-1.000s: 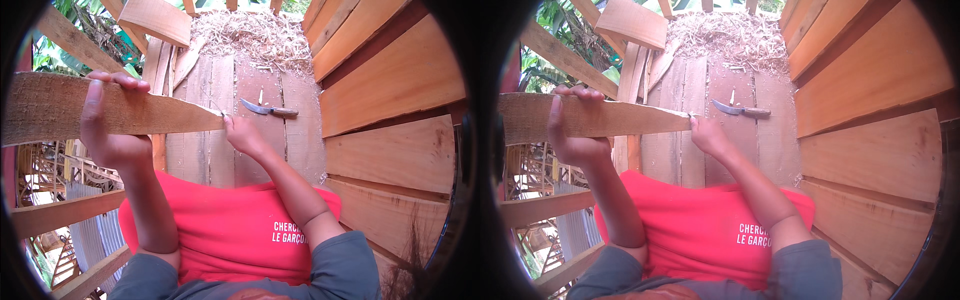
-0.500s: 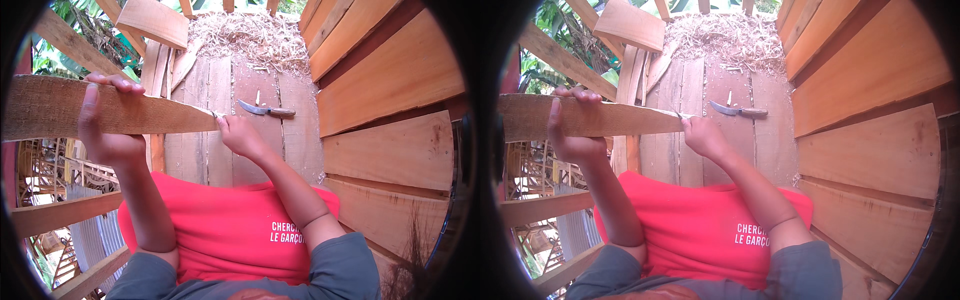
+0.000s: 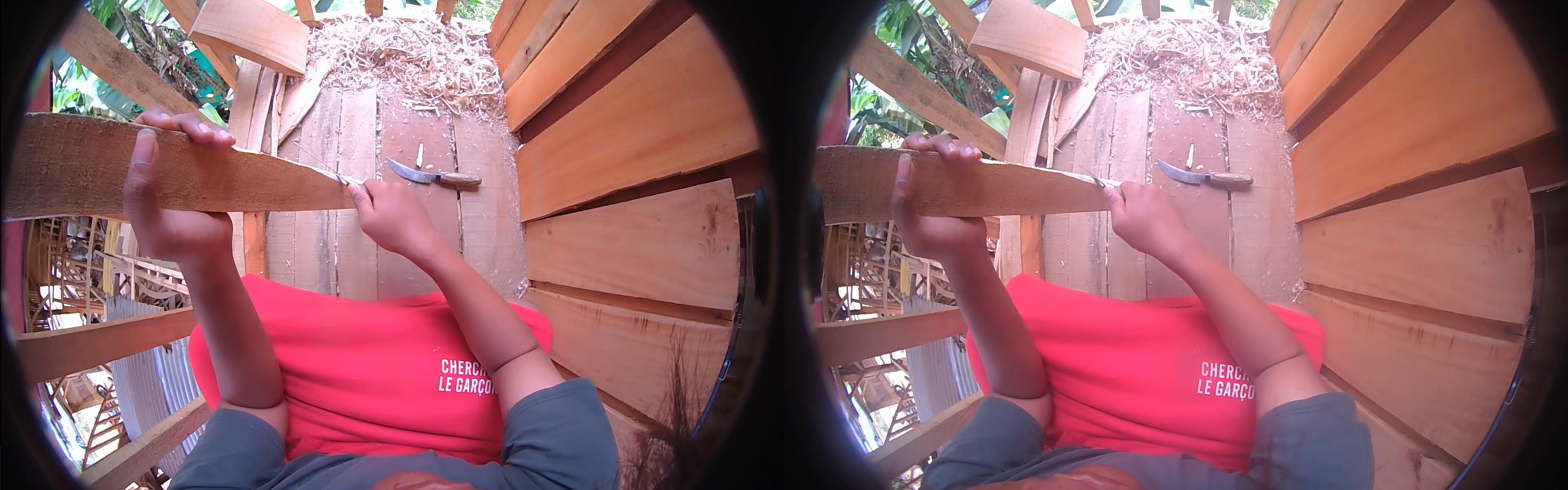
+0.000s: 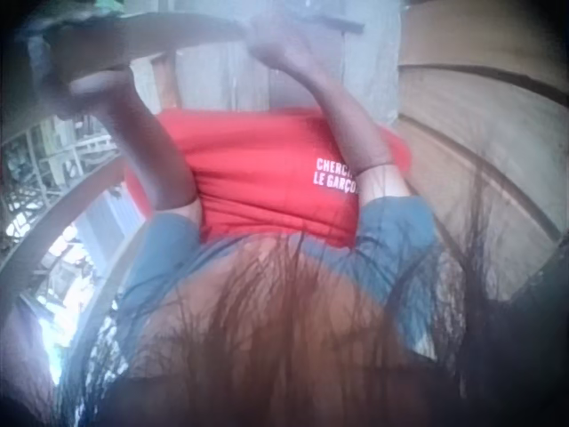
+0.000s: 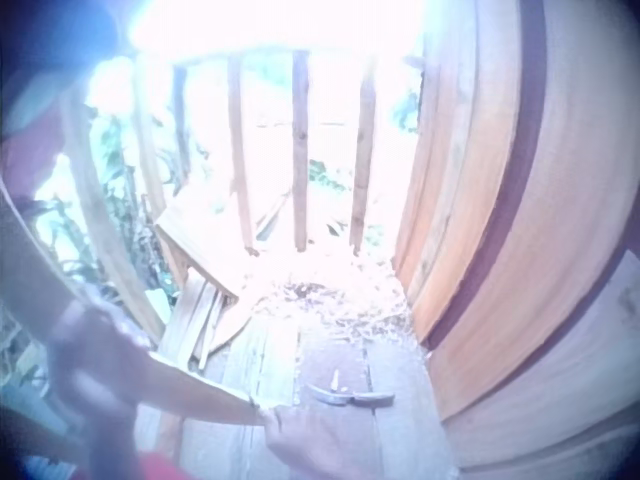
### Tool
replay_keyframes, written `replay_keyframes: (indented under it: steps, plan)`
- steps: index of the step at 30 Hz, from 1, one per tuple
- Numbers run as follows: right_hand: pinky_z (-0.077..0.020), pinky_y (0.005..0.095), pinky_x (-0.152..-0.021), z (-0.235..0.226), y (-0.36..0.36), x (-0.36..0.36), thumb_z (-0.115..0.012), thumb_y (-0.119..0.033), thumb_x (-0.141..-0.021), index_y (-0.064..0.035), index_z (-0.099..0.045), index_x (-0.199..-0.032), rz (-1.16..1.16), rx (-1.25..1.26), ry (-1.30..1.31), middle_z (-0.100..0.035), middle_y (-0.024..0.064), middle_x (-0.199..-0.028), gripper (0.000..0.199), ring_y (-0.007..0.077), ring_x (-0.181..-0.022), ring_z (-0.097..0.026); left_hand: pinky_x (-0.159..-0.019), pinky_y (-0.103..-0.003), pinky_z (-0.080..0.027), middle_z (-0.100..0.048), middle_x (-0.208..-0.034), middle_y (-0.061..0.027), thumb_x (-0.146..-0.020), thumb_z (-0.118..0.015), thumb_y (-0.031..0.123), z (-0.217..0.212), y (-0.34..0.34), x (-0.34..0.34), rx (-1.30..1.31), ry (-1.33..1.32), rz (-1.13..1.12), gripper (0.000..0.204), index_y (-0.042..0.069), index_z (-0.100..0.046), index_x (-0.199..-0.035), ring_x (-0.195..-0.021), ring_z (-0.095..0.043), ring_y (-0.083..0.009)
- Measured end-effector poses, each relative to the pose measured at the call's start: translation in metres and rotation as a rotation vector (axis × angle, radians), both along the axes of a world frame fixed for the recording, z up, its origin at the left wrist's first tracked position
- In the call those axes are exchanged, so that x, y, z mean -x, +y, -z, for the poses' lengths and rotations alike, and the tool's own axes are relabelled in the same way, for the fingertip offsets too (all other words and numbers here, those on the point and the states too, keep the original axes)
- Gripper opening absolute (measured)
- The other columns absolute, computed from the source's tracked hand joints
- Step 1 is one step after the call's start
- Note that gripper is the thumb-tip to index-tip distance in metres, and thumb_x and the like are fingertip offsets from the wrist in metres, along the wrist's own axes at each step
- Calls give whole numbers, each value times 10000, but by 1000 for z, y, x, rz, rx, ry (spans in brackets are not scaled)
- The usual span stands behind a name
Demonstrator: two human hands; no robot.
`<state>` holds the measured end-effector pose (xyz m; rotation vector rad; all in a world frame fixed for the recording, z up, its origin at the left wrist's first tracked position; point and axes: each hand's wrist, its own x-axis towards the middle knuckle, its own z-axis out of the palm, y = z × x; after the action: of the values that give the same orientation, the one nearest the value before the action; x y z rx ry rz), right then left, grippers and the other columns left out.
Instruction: The person carves a rectangular piece of wood using a small knife, shaving off thin layers of wood. They hold the wood in their left hand and use the knife in their right hand to shape the edges and surface. The person occasionally switches to a larger knife to scrape the wood surface.
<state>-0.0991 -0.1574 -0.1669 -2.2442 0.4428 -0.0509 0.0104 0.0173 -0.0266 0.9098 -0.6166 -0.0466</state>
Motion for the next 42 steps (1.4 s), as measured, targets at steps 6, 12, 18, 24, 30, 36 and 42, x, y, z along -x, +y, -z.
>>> replay_keyframes:
  steps: [6, 12, 18, 24, 30, 36, 42]
  plan:
    - [-497, 541, -831, 41, -23, -4, -398, -339, -1027, 30, -663, -907, 23, 109, 204, -668, 293, -862, 470, 475, -884, -641, -830, -416, -486, -583, -850, -158, -950, -461, 311, -4, -7, -1, -26, 5, -59, 333, 23, -517, -1106, -823, -584, -274]
    - [-489, 538, -831, 75, -33, 4, -400, -375, -1027, 36, -660, -908, 92, 49, 195, -660, 311, -877, 500, 484, -882, -635, -839, -425, -480, -584, -852, -159, -944, -473, 300, -7, -14, 9, 10, -16, 79, 320, 28, -506, -1108, -837, -581, -269]
    - [-463, 524, -799, 48, -27, -2, -401, -311, -1031, 86, -645, -863, 28, -21, 121, -644, 334, -877, 495, 484, -875, -628, -855, -434, -465, -582, -882, -160, -927, -494, 323, -1, -3, 2, -4, -69, 199, 327, 44, -489, -1097, -863, -568, -265]
    - [-475, 553, -849, 15, -15, 0, -380, -317, -1029, 83, -668, -901, -43, -62, 80, -658, 334, -905, 509, 491, -906, -634, -851, -437, -452, -581, -894, -159, -917, -487, 348, 3, 9, -14, 20, -65, 251, 349, 49, -473, -1096, -847, -563, -264]
    - [-488, 543, -855, 33, -24, -4, -383, -329, -1028, 66, -682, -919, -42, 52, 189, -673, 314, -921, 507, 476, -909, -648, -855, -437, -435, -576, -902, -156, -914, -485, 355, 10, 19, -23, 26, -121, 307, 356, 51, -468, -1097, -852, -558, -270]
    - [-491, 556, -845, 57, -29, -2, -395, -336, -1031, 54, -670, -889, 38, 40, 202, -665, 322, -876, 498, 475, -898, -650, -821, -431, -461, -580, -872, -152, -910, -491, 353, 3, 10, -15, 8, -89, 185, 367, 37, -485, -1097, -840, -577, -267]
    - [-480, 561, -794, 48, -3, -10, -418, -327, -1030, 48, -637, -878, 76, -43, -11, -650, 311, -835, 460, 495, -849, -629, -819, -420, -489, -608, -845, -171, -942, -478, 299, -1, -4, -3, -18, 13, -109, 338, 4, -517, -1103, -823, -595, -280]
